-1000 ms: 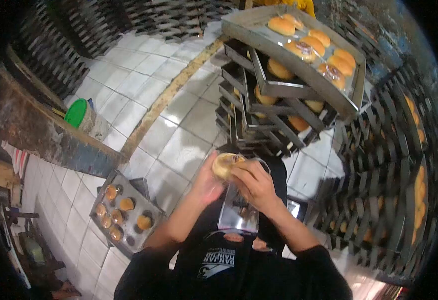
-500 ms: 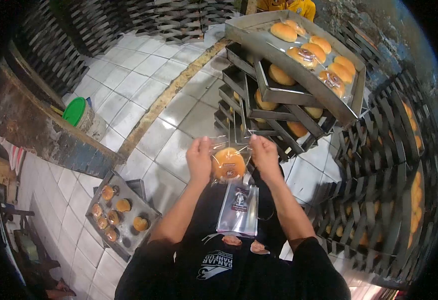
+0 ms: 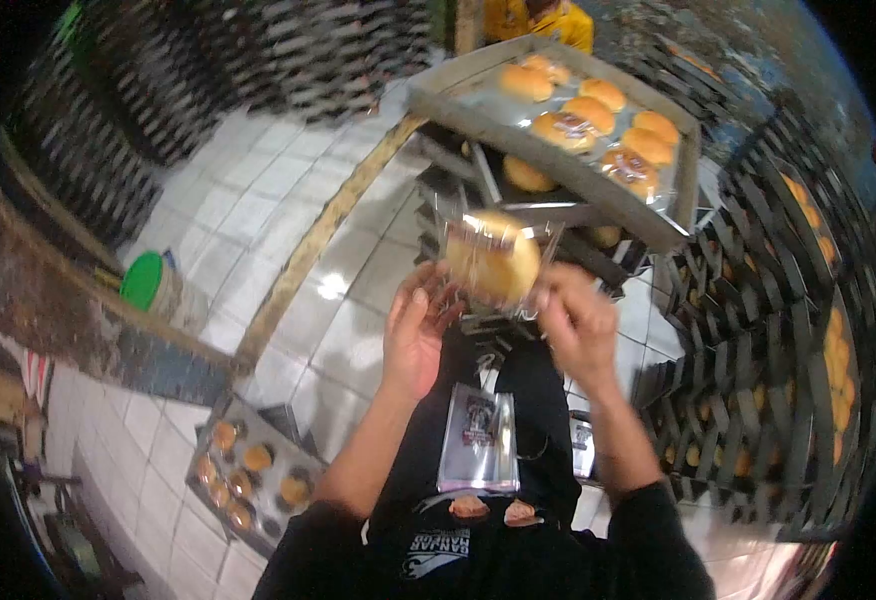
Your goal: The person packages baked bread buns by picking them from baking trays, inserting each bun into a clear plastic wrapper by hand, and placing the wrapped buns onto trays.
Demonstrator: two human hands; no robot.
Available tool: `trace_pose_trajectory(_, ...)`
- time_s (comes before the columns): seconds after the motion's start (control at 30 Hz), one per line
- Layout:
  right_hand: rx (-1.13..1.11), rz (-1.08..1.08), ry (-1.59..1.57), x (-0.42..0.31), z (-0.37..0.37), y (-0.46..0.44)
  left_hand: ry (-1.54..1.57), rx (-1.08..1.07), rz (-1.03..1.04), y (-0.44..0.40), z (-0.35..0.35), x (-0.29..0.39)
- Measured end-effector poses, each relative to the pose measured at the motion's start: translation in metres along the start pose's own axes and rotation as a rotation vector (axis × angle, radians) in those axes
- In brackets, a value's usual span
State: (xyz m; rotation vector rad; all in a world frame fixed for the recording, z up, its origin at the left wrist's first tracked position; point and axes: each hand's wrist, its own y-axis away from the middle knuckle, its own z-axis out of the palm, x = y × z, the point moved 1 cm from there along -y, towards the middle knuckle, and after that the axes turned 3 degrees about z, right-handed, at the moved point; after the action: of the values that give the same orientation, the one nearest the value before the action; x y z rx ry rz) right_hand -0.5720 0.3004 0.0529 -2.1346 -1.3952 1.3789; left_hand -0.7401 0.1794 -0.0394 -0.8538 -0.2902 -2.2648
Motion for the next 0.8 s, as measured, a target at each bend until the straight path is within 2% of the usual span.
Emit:
trace_pose_trajectory(0.07,0.141,-0.179,0.179,-0.015,-0.034,-0.066,-0.155,-0.072,0.06,-0.013,0.016,-0.008)
trace_pose_trajectory(0.13,0.178,-0.194,0.394,-0.018,-0.053,-0.106,-0.783,-0.219,0.086,0.008,0.001,-0.016)
trace_pose_trajectory(0.17,0.171,-0.215,0.524,-0.022,-0.061,-0.121,-0.957,-0.314,-0.06,0.025,-0.004,-0.015)
trace_pose_trajectory(0.2,0.12,-0.149,0.577,-0.03,-0.064,-0.122,-1.088,-0.395,-0.048,0.046,-0.015,-0.021)
trace_pose_trajectory(0.23,0.062,-0.079,0.627,-0.037,-0.061,-0.107,-1.236,-0.495,0.338,0.064,-0.036,-0.036)
trace_pose_trajectory(0.3,-0.008,-0.084,0.419,-0.028,-0.037,-0.058,-1.551,-0.527,0.514,0.097,-0.044,-0.028)
trace_pose_trajectory(0.33,-0.127,-0.089,0.276,-0.021,-0.022,-0.025,-1.655,-0.558,0.536,0.104,-0.053,-0.027)
trace_pose_trajectory(0.37,-0.35,0.053,0.242,-0.019,-0.006,0.013,-1.768,-0.589,0.538,0.114,-0.062,-0.026)
trace_pose_trajectory(0.4,-0.49,0.094,0.165,-0.006,0.009,0.055,-1.889,-0.631,0.522,0.124,-0.07,-0.024)
trace_pose_trajectory(0.43,-0.622,0.147,0.078,0.009,0.025,0.089,-1.837,-0.688,0.589,0.125,-0.076,-0.024)
trace_pose_trajectory(0.5,-0.691,-0.007,0.212,0.028,0.03,0.139,-1.709,-0.847,0.69,0.12,-0.088,-0.03)
trace_pose_trajectory(0.53,-0.794,-0.001,0.349,0.038,0.027,0.157,-1.668,-0.85,0.815,0.125,-0.085,-0.027)
trace_pose_trajectory(0.57,-0.875,-0.105,0.382,0.047,0.022,0.166,-1.575,-0.784,0.875,0.128,-0.067,-0.019)
trace_pose_trajectory(0.6,-0.924,0.034,0.524,0.045,0.017,0.175,-1.261,-0.598,0.499,0.13,-0.063,-0.032)
trace_pose_trajectory(0.63,-0.748,0.102,0.212,0.02,-0.01,0.155,-1.12,-0.625,0.14,0.13,-0.062,-0.035)
trace_pose_trajectory(0.67,-0.795,0.209,-0.031,0.013,-0.028,0.14,-0.998,-0.575,-0.198,0.132,-0.062,-0.038)
trace_pose_trajectory(0.7,-0.88,0.788,-0.499,0.016,-0.037,0.139,-1.03,-0.762,-0.497,0.121,-0.065,-0.027)
trace_pose_trajectory(0.73,-0.858,0.918,-0.366,0.019,-0.04,0.141,-0.823,-0.719,-0.725,0.116,-0.065,-0.029)
trace_pose_trajectory(0.77,-0.84,1.037,-0.228,0.028,-0.04,0.142,-0.707,-0.553,-0.746,0.113,-0.061,-0.028)
trace_pose_trajectory(0.8,-1.094,0.408,0.583,0.029,-0.044,0.139,-0.701,-0.457,-0.665,0.103,-0.062,-0.025)
